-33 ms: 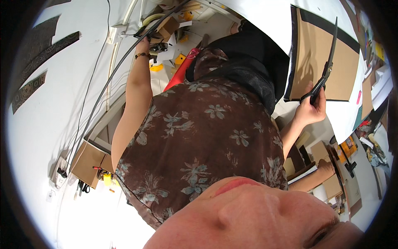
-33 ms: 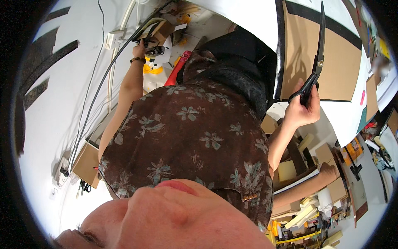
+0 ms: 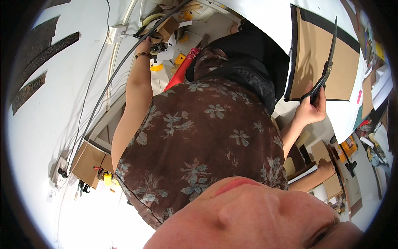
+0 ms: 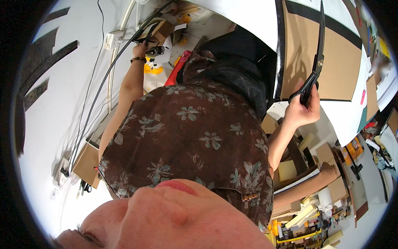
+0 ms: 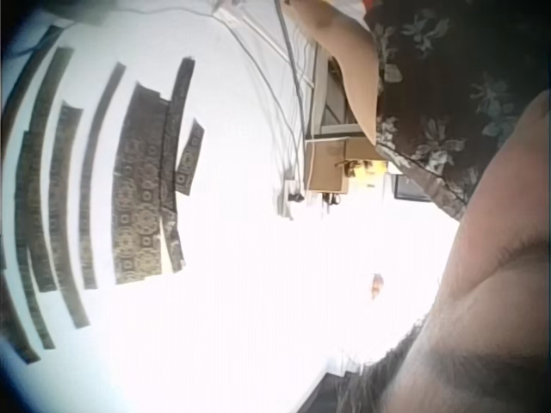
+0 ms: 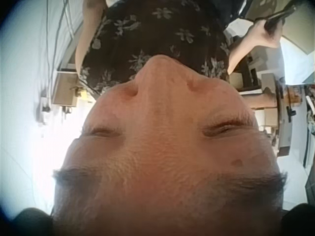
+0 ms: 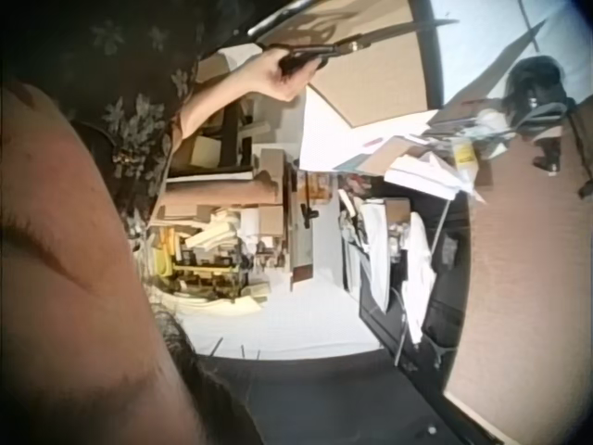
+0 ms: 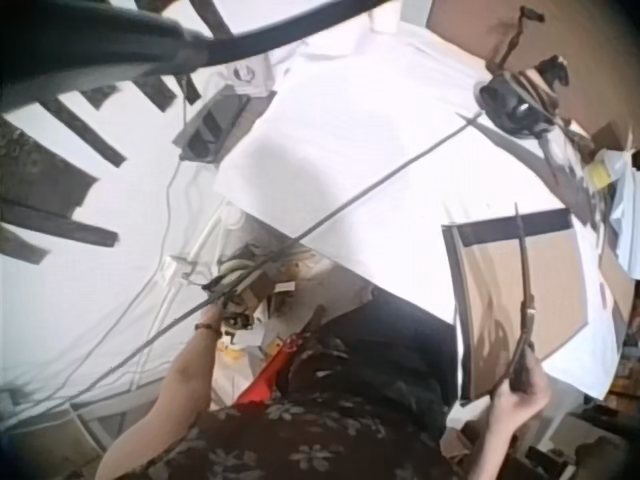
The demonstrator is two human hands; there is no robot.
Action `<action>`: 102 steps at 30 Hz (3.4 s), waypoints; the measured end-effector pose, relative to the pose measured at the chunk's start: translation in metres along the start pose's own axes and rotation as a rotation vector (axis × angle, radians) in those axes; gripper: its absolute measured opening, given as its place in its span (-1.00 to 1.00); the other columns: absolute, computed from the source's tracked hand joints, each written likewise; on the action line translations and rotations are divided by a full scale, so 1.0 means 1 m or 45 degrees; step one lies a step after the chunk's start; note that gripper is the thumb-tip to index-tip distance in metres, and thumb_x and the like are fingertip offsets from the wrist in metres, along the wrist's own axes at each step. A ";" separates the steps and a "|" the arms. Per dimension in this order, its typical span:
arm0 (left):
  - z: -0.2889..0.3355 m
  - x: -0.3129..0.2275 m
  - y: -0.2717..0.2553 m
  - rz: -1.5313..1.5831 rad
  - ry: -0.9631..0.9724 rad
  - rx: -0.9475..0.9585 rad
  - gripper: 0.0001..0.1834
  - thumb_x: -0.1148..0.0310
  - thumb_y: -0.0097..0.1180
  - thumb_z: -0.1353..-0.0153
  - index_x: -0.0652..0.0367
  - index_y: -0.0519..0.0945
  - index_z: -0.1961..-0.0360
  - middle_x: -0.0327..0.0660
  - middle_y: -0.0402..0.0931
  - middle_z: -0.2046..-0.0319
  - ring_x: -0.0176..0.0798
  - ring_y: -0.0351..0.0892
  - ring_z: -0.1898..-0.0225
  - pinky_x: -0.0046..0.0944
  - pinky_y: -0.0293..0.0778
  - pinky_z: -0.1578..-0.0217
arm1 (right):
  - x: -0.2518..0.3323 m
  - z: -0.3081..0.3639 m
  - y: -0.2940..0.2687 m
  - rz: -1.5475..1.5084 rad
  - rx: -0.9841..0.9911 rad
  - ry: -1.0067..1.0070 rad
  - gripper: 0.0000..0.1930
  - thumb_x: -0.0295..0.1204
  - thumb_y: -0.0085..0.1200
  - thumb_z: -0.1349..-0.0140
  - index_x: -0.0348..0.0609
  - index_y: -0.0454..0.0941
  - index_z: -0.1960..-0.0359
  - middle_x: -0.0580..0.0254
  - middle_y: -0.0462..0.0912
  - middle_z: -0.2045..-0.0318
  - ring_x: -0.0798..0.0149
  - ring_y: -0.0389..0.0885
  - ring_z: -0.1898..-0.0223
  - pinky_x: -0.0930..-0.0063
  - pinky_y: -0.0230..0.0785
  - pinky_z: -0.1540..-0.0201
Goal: The person uses shears to trim a black strip along the edges of a rectangular cardboard piece. After cutting, the person folds the strip and uses a small iron to press the edges flat.
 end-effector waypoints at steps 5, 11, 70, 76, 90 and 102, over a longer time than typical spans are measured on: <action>0.011 -0.006 0.002 0.045 -0.067 0.018 -0.90 0.55 0.33 -0.11 0.34 0.67 0.36 -0.05 0.67 0.39 -0.19 0.68 0.40 -0.20 0.66 0.40 | 0.000 0.000 0.000 0.049 0.006 -0.022 -0.71 -0.60 0.42 -0.03 -0.46 0.65 0.21 0.21 0.68 0.46 0.51 0.57 0.45 0.66 0.45 0.35; 0.016 -0.014 0.016 0.094 -0.135 0.060 -0.89 0.53 0.34 -0.11 0.33 0.66 0.35 -0.06 0.67 0.39 -0.21 0.69 0.40 -0.20 0.64 0.40 | 0.002 -0.001 -0.001 0.110 0.003 -0.046 -0.71 -0.57 0.44 -0.03 -0.45 0.65 0.23 0.24 0.67 0.50 0.54 0.55 0.49 0.69 0.42 0.38; -0.026 0.004 0.009 -0.757 0.328 0.125 -0.60 0.18 0.38 -0.13 0.38 0.58 0.49 -0.13 0.67 0.47 -0.25 0.66 0.50 -0.28 0.55 0.49 | -0.013 0.005 -0.011 0.030 -0.081 0.009 -0.69 -0.58 0.43 -0.02 -0.45 0.67 0.19 0.23 0.69 0.43 0.53 0.57 0.43 0.66 0.45 0.34; -0.005 -0.005 0.009 -0.385 0.145 0.113 -0.38 -0.09 0.10 -0.27 0.42 0.59 0.45 -0.05 0.61 0.57 -0.13 0.61 0.59 -0.21 0.46 0.61 | -0.012 0.002 -0.018 0.052 -0.113 0.087 -0.69 -0.54 0.43 -0.03 -0.42 0.67 0.19 0.29 0.68 0.46 0.57 0.57 0.43 0.70 0.43 0.35; 0.211 -0.180 0.044 -0.431 1.306 0.145 -0.80 0.36 0.16 -0.26 0.31 0.62 0.41 0.02 0.62 0.43 0.14 0.59 0.46 -0.02 0.49 0.41 | -0.018 -0.086 0.021 0.354 0.112 -0.107 -0.67 -0.39 0.39 0.03 -0.26 0.71 0.20 0.07 0.73 0.45 0.22 0.74 0.44 0.45 0.55 0.29; 0.534 -0.446 0.186 -0.546 2.546 0.057 -0.54 0.03 0.22 -0.25 0.01 0.62 -0.09 -0.21 0.38 0.18 -0.08 0.30 0.15 -0.10 0.23 0.12 | -0.020 -0.129 0.077 0.066 0.195 -0.081 -0.71 -0.49 0.17 -0.03 -0.29 0.66 0.17 -0.18 0.68 0.35 -0.07 0.70 0.33 0.24 0.53 0.23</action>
Point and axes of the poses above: each hand's wrist, its own z-axis away from the middle knuckle, its own y-axis out of the palm, x = y × z, the point moved 10 cm from there along -z, towards the middle knuckle
